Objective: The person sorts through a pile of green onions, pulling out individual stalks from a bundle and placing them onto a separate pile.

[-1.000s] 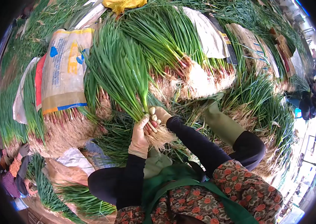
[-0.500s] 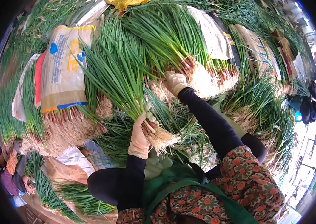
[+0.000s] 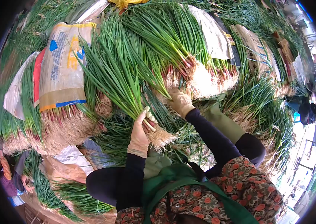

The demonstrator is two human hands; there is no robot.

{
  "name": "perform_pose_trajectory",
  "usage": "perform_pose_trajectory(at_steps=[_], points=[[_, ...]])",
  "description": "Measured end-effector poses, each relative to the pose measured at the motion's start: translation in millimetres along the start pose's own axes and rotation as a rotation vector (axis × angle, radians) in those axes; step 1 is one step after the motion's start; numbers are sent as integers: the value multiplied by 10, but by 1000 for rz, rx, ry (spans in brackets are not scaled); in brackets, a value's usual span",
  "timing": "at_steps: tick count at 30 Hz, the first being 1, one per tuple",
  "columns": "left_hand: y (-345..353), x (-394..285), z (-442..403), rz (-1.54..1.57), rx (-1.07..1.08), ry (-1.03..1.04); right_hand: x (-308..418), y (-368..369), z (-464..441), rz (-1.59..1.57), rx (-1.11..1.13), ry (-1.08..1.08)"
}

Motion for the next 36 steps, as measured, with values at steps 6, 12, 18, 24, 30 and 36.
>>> perform_pose_trajectory(at_steps=[6,12,18,24,30,36], points=[[-25,110,18,-68,73,9,-196,-7,877,-502,-192,-25],[17,298,226,-393,-30,-8,248,398,1020,-1200,-23,5],[-45,281,370,-481,0,63,523,23,1183,-706,48,-167],[91,76,587,-613,59,164,4,274,1248,-1419,37,211],[-142,157,423,-513,111,67,-825,1157,1656,345,391,-207],[-7,332,473,-617,134,72,284,-98,1449,-1139,290,-63]])
Point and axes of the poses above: each hand's wrist, its own z-axis away from the middle knuckle, its own y-axis out of the palm, x = y × z, the point moved 6 cm from there along -z, towards the middle knuckle, and after that the axes turned 1 degree about z, right-handed, at the moved point
